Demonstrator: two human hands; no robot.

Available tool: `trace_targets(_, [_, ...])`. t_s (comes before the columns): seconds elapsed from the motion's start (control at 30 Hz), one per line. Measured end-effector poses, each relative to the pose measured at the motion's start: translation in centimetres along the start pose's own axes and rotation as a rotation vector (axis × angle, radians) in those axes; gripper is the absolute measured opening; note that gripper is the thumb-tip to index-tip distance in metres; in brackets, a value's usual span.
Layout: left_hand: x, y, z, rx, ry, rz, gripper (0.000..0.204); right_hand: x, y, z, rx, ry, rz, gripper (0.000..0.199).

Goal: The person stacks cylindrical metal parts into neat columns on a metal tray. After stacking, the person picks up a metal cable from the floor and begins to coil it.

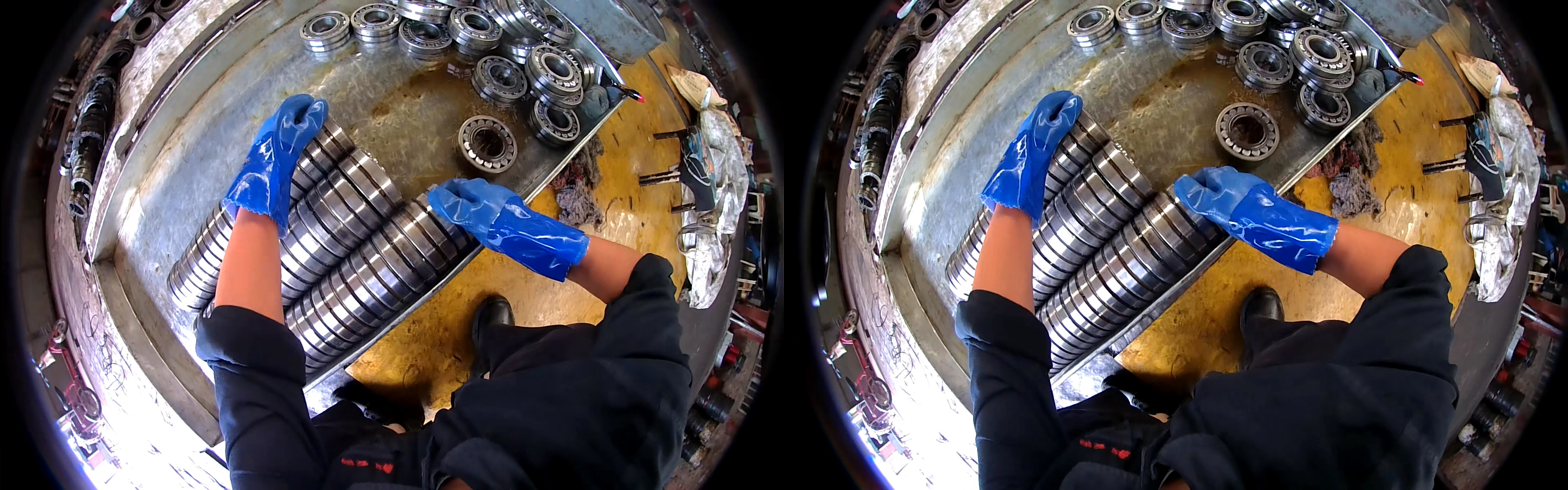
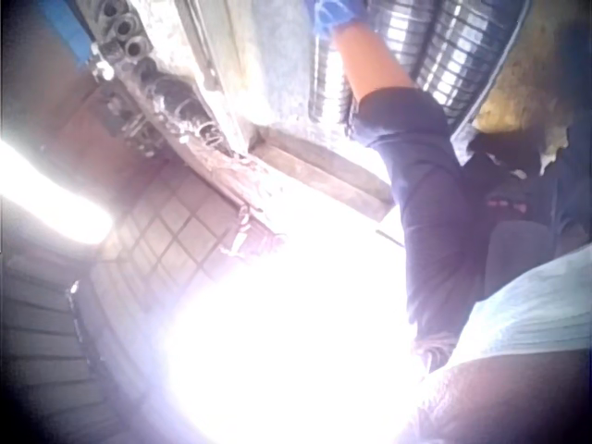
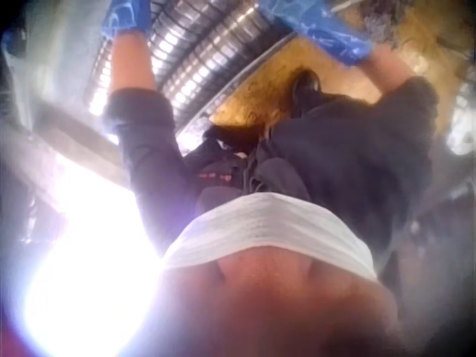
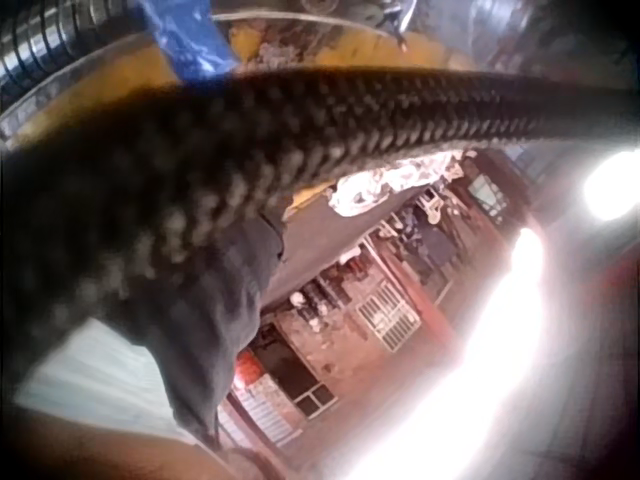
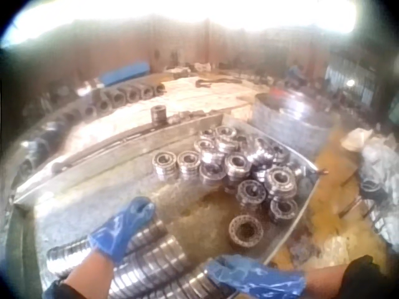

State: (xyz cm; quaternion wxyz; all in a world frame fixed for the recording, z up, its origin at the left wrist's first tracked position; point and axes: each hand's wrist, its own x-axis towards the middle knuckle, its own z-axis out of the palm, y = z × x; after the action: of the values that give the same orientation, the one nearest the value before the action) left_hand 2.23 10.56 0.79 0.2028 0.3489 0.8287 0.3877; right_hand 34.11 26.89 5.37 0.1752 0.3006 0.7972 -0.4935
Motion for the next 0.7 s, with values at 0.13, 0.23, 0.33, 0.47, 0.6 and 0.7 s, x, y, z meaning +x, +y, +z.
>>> trace_targets(0.13, [0.0, 0.5, 0.6, -0.003, 0.006, -0.003, 0.054, 2.9, 0.3, -2.3, -0.197, 0.054, -0.144, 0.073])
trace_targets(0.23, [0.3, 0.5, 0.6, 0.047, 0.03, -0.046, 0.053, 14.5, 0.5, -6.4, -0.441, 0.458, -0.416, 0.05])
trace_targets(0.33, [-0.1, 0.4, 0.6, 0.086, 0.045, -0.029, 0.053, 23.4, -2.1, -10.7, -0.859, 0.814, -0.372, 0.052])
trace_targets(0.47, [-0.2, 1.0, 0.4, 0.142, 0.062, -0.065, 0.053, 29.7, -2.7, -11.2, -0.955, 0.855, -0.377, 0.056])
trace_targets(0.6, [-0.5, 1.6, 0.6, 0.169, 0.049, -0.108, 0.053, 28.8, -3.4, -10.4, -0.814, 0.73, -0.355, 0.055])
trace_targets(0.7, [-1.2, 1.9, 1.0, 0.043, 0.048, -0.043, 0.052, 26.4, -4.1, -7.5, -0.716, 0.635, -0.387, 0.055])
